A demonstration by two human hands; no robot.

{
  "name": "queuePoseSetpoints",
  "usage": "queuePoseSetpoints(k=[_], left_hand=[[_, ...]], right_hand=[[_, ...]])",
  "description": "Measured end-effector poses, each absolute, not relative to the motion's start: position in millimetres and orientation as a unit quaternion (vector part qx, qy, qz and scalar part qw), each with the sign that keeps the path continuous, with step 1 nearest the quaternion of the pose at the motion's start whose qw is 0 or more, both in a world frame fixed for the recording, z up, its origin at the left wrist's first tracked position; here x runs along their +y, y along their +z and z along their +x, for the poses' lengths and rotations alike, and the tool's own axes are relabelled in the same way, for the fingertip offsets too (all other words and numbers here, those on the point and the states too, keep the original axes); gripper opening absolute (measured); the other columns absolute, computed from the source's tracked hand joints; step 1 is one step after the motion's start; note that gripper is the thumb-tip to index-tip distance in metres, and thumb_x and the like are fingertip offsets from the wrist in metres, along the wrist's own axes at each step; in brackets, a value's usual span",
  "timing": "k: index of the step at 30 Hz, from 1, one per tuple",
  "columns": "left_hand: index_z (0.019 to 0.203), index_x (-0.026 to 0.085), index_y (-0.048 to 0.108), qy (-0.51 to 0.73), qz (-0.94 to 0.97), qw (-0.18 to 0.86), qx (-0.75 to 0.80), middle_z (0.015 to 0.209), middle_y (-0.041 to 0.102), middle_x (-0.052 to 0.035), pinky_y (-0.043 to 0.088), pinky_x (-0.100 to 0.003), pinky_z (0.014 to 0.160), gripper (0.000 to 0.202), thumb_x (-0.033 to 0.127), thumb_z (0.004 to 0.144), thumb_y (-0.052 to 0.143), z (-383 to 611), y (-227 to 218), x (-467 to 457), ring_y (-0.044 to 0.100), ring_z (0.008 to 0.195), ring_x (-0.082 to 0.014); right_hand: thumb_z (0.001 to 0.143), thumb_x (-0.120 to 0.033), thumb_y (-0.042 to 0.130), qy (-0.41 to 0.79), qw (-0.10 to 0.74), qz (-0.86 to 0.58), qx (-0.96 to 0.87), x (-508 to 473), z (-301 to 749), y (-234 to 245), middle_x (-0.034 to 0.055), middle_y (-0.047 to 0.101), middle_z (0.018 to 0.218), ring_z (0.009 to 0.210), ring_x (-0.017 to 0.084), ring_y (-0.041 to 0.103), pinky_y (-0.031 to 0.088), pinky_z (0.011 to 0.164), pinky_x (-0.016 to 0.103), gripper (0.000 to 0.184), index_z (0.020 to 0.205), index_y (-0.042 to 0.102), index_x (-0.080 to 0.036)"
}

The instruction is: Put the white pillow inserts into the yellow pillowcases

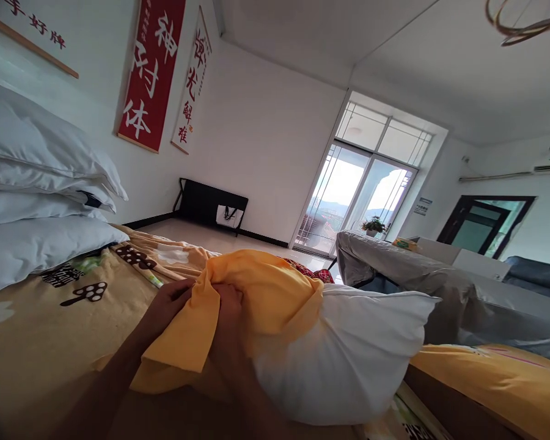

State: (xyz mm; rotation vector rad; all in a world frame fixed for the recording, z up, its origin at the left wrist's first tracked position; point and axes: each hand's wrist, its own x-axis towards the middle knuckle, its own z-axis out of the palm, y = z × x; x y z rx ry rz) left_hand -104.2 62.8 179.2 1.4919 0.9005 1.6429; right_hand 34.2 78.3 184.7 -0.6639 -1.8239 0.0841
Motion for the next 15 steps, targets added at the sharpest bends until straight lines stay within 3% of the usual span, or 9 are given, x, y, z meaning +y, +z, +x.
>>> queuePoseSetpoints(k=[4,9,15], left_hand=[[0.067,0.017,0.056,0.710,0.545,0.253,0.367,0.062,0.046,0.0027,0.033,-0.021,0.054,0.030,0.043,0.082,0.057,-107.0,183.2,55.7,0.040,0.059,-0.0104],[0.069,0.018,0.058,0.732,0.569,0.125,0.354,0.069,0.053,-0.0003,0.039,-0.023,0.063,0.026,0.035,0.088,0.051,-109.1,189.9,43.7,0.047,0.068,-0.0129],[0.069,0.018,0.057,0.704,0.606,0.148,0.338,0.073,0.055,-0.0025,0.043,-0.025,0.065,0.030,0.039,0.088,0.048,-97.4,189.2,50.9,0.051,0.070,-0.0146]], right_hand=[[0.079,-0.019,0.053,0.070,0.598,-0.272,-0.751,72.0,33.9,186.0,0.0007,0.061,0.071,0.072,0.017,0.054,0.041,0.069,0.030,0.011,0.073,0.062,-0.020],[0.076,-0.021,0.055,0.066,0.518,-0.153,-0.839,62.3,37.7,187.8,0.0005,0.063,0.066,0.067,0.016,0.054,0.038,0.070,0.030,0.012,0.064,0.058,-0.020],[0.072,-0.025,0.055,0.152,0.411,-0.120,-0.891,52.0,50.3,196.6,-0.0055,0.037,0.051,0.052,0.010,0.031,0.031,0.055,0.025,0.030,0.052,0.034,-0.020]])
